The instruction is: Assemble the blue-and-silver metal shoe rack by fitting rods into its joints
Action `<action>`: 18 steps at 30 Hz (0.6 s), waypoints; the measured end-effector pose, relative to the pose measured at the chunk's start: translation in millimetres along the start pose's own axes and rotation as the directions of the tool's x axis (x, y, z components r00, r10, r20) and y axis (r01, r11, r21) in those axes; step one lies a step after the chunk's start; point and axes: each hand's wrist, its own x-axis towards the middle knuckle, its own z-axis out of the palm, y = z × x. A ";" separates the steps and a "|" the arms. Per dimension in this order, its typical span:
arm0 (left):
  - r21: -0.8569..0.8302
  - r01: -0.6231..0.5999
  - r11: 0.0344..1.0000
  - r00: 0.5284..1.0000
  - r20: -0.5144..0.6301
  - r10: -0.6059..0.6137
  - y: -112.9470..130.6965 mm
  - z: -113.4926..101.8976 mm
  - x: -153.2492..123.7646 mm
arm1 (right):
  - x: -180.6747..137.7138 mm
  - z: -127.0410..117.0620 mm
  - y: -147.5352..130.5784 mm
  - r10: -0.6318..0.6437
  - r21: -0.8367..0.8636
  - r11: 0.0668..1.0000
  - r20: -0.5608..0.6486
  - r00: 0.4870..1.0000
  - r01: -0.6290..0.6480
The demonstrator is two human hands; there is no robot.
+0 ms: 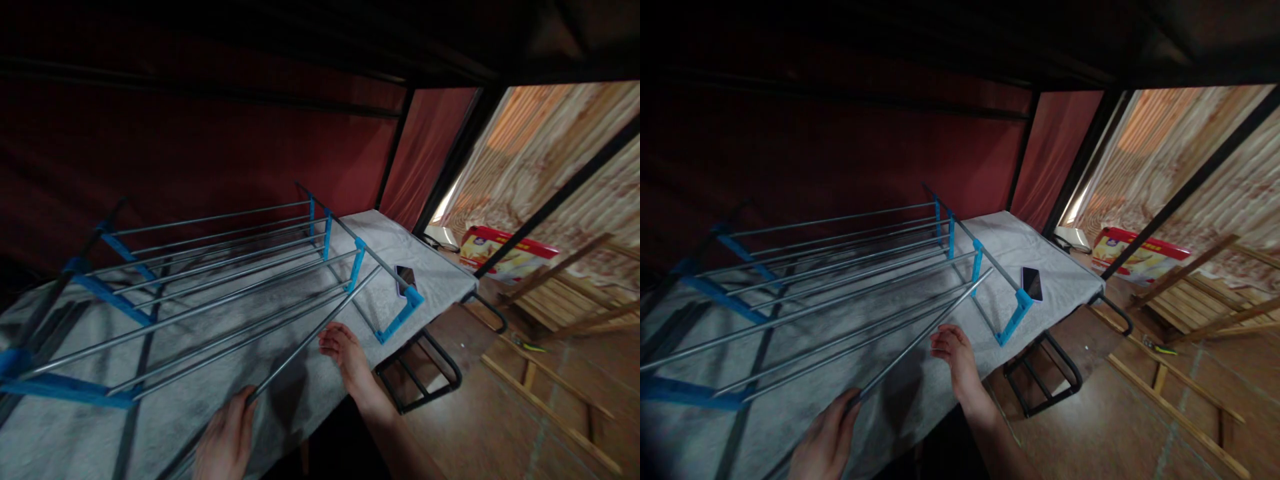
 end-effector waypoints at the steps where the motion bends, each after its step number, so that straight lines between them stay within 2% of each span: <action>1: 0.007 -0.017 1.000 1.000 0.006 0.017 -2.3 1.0 -2.1 | 0.6 -0.6 -3.7 -0.021 0.013 1.000 -0.011 1.000 0.021; 12: 0.023 -0.020 1.000 0.997 0.080 0.018 -30.6 16.8 -19.7 | 22.9 -26.5 -20.3 -0.155 0.075 0.984 -0.116 0.981 0.164; 18: 0.000 -0.028 1.000 0.993 0.118 0.027 -45.0 22.2 -30.2 | 45.9 -51.2 -13.0 -0.223 0.001 0.973 -0.226 0.948 0.229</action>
